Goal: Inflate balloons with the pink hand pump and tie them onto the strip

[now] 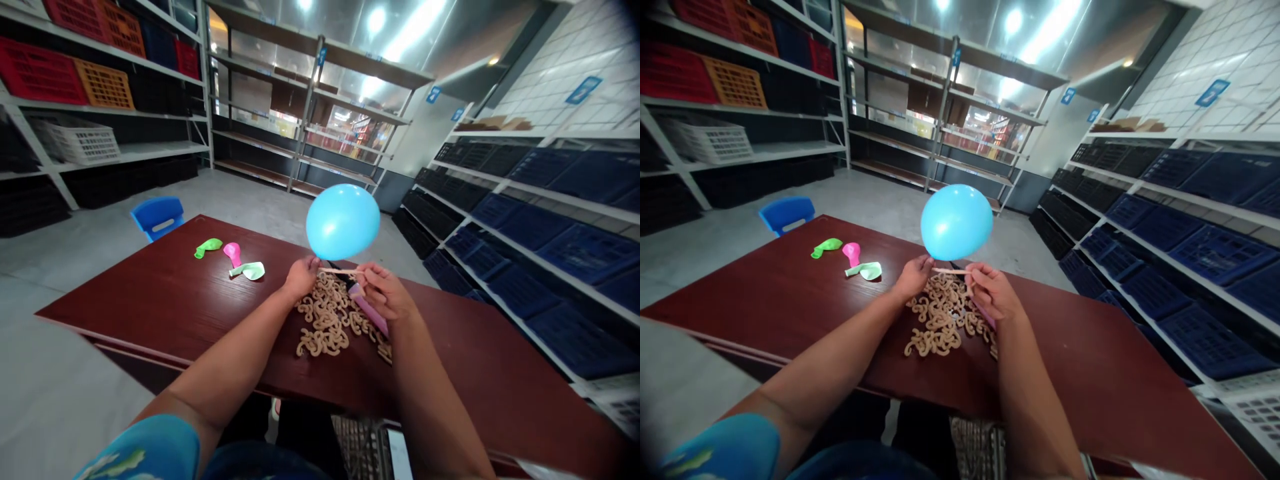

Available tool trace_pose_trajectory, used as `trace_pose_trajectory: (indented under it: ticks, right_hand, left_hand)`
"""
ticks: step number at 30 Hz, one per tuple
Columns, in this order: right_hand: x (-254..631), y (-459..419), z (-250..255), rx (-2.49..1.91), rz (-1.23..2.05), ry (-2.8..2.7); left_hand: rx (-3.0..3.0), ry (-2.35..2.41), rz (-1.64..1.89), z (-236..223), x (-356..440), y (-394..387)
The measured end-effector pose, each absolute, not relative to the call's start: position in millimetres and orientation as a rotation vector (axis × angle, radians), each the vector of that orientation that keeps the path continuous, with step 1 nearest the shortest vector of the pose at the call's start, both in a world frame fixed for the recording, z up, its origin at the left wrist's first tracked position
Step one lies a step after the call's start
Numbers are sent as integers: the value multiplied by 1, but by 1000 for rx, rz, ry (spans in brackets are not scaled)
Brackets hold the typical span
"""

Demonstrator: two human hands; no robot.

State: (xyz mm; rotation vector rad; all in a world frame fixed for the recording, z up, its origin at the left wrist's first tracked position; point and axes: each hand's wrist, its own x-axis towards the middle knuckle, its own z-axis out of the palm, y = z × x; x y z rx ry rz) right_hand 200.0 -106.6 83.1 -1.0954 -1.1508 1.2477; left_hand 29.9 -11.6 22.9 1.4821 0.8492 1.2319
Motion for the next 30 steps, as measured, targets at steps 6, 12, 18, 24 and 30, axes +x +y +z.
trace_pose_trajectory:
  ticks: [6, 12, 18, 24, 30]
  right_hand:
    - [150, -70, 134, -1002, 928, -1405]
    - [96, -2, 148, -1117, 661, -1763]
    - [93, -57, 137, -1049, 473, -1610]
    - [130, -87, 63, -1305, 683, -1405]
    - [145, -54, 13, -1345, 919, -992]
  left_hand:
    - [1522, 787, 1209, 21, 31, -12]
    - [1056, 540, 866, 21, 33, -16]
    - [554, 340, 626, 27, 26, -8]
    - [395, 295, 636, 30, 21, -2]
    - [317, 287, 530, 38, 19, -11]
